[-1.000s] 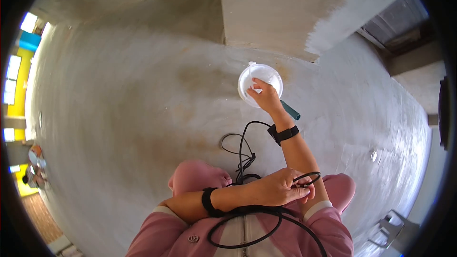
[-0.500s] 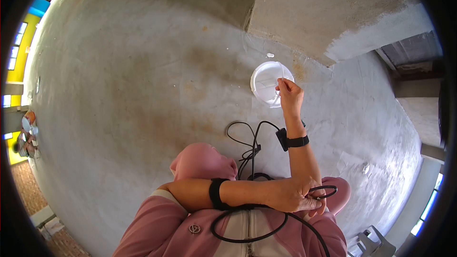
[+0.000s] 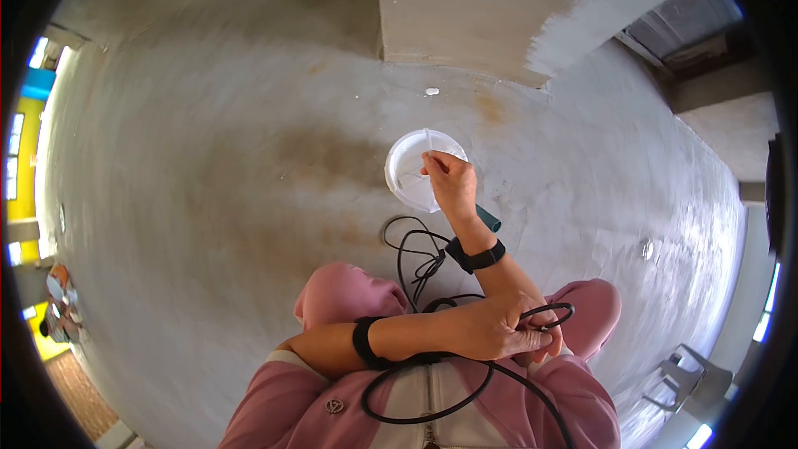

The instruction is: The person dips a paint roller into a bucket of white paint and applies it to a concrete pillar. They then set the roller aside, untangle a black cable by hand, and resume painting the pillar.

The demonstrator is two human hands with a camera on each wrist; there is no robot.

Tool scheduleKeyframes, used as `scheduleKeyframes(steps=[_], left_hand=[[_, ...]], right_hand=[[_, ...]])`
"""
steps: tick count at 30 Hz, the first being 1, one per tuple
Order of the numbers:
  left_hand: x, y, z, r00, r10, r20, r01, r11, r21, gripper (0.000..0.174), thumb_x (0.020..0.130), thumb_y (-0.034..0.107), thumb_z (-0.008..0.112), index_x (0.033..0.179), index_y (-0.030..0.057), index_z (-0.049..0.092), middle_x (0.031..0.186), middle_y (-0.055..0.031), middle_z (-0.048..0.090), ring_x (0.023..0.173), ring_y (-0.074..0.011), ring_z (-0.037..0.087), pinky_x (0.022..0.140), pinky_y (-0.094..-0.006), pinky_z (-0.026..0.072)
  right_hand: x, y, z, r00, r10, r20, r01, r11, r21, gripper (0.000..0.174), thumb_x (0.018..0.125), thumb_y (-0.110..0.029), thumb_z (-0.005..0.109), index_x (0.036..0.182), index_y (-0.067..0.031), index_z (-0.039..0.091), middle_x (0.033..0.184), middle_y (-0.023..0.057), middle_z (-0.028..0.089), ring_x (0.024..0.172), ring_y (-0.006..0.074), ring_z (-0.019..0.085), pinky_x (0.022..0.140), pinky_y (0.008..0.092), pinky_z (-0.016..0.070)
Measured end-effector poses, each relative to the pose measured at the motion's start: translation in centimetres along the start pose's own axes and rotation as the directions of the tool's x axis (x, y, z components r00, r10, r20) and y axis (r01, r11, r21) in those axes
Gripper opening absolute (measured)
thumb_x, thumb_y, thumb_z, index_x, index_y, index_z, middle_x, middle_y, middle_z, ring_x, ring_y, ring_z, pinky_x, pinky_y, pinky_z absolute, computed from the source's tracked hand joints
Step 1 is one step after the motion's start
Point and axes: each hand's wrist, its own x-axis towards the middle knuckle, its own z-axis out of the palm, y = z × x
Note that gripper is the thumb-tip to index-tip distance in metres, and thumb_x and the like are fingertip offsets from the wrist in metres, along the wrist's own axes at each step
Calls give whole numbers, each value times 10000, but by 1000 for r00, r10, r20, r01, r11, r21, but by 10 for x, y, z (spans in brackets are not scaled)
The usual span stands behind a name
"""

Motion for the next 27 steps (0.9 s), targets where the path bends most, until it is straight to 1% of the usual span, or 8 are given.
scheduleKeyframes(steps=[2,4,6,8,12,19,24,27], left_hand=[[0,-3,1,1000,-10,4,10,1000,-1,230,1024,233,538,998,25,633,806,-13,618,760,-89,538,717,-245,431],[-1,2,1,999,-43,-13,42,997,-72,262,1027,278,551,1007,31,636,823,0,617,773,-78,538,723,-244,433],[1,-2,3,999,-42,3,42,994,-105,236,1024,264,558,1016,43,640,836,11,615,765,-56,527,678,-227,423],[-1,8,3,996,-91,-17,88,986,-141,233,1026,259,554,1022,44,643,837,13,615,753,-33,511,624,-201,395],[0,6,3,992,-115,-50,101,970,-221,207,1024,211,564,1028,20,644,834,1,627,619,-9,447,534,-179,339],[-3,6,1,971,-49,-234,-23,956,-293,220,1020,189,567,1037,-12,655,822,-70,642,485,-23,429,435,-174,295],[-5,6,1,968,66,-241,-132,954,-269,248,1013,193,574,1005,-39,661,824,-110,626,454,-40,436,430,-182,299],[-5,8,4,977,37,-210,-93,961,-259,195,1015,163,569,1052,-9,654,846,-85,636,483,-40,446,426,-181,311]], right_hand=[[3,-2,1,1000,14,-13,-14,1000,-14,232,916,-266,644,926,-57,744,748,80,728,673,200,701,645,321,520],[8,4,6,1000,-16,-22,17,998,64,226,920,-240,658,921,-30,741,684,20,688,525,59,531,504,249,421],[11,5,10,999,-13,-48,18,996,91,230,923,-240,655,926,-25,738,685,18,689,529,70,541,515,250,436],[11,4,14,999,28,-28,-26,997,78,231,918,-271,628,933,-72,744,759,74,732,708,233,710,653,350,526],[14,15,22,996,-10,86,-7,982,191,237,910,-268,632,913,-55,736,779,92,733,726,238,710,667,341,532],[-40,7,-58,854,-47,518,88,995,-55,419,893,-348,667,1189,-50,657,1024,183,714,895,307,703,817,394,539],[-87,73,-102,783,-282,555,456,867,-203,471,809,-346,718,1192,-77,678,1245,180,627,1201,345,556,1001,436,452],[-111,88,-120,869,-122,480,336,857,-391,470,789,-318,732,1193,-85,669,1292,150,594,1229,352,511,1018,441,433]])
